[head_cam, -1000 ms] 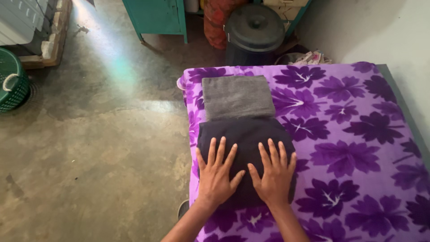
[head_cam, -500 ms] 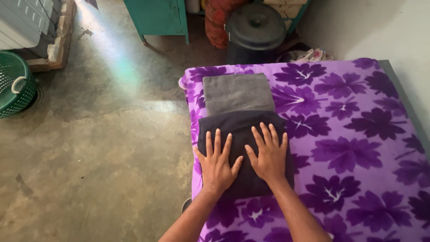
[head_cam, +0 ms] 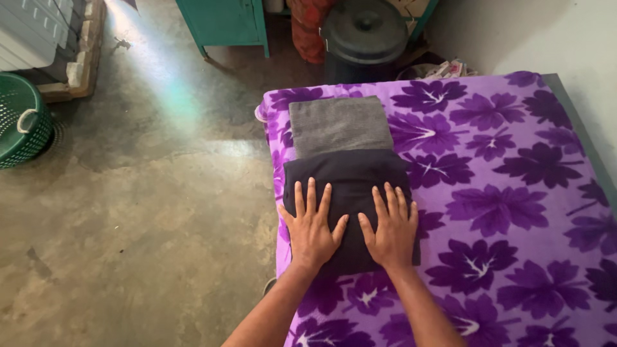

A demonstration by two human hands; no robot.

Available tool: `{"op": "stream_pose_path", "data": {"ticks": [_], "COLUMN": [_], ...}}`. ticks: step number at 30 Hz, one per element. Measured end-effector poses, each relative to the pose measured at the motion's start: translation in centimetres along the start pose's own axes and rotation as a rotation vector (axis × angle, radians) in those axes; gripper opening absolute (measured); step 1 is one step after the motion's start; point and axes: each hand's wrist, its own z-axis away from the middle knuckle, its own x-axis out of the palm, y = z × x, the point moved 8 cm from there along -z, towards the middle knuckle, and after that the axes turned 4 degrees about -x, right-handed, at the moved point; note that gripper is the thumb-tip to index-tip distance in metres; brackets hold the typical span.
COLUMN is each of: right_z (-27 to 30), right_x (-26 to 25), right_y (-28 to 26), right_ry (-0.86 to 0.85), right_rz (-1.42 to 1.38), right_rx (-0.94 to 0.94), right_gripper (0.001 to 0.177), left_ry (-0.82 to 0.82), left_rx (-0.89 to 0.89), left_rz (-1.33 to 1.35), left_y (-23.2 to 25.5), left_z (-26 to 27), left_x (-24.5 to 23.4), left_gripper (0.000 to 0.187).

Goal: The person folds a pair of gray pants on a table, then places them on a purple floral bedsheet. They then pick up a dark garment, fold it, and place it on the same bedsheet.

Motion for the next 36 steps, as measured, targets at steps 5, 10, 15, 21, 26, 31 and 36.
{"op": "stream_pose_path", "data": {"ticks": [5,10,15,21,26,31,36], "right_z": [-1.0,-3.1,-6.2,-8.3,-8.1,-6.4,-1.6], "right_x": [-0.5,-1.4,2.5,4.7,4.2,-2.3,-2.1], "right_y": [1.5,6.4,11.0,11.9,10.8,4.0,-1.2], "right_ry": [0.05,0.243,0.075,0.152,0.019,0.219,-0.018], "right_rz": [-0.149,-0.199,-0.36,-0.814,-0.531,-0.121,0.069], "right_rx": [0.034,0.29,0.759,0.508,0.47,0.144,-0.044], "right_gripper": [0.052,0.04,0.039,0.028,0.049,0.064,0.06], "left_ry": [-0.025,0.006,-0.003,0.011,0.019,0.017,0.002], "left_rx": [-0.014,0.007,0.01,-0.009,0.01,0.002,0.015], "left_rz": [-0.004,-0.007,-0.005,-0.001,-0.012,0.013,0.02], "left_y": [0.0,0.0,0.0,-0.3,-0.1,-0.1,0.0], "left_z": [-0.1,0.4,0.1,0.2,0.1,0.3,0.4], "left_x": [-0.1,0.3,0.2,0.2,0.0,0.0,0.3], "left_gripper": [0.078,0.077,0.077,0.076,0.077,0.076,0.077]}}
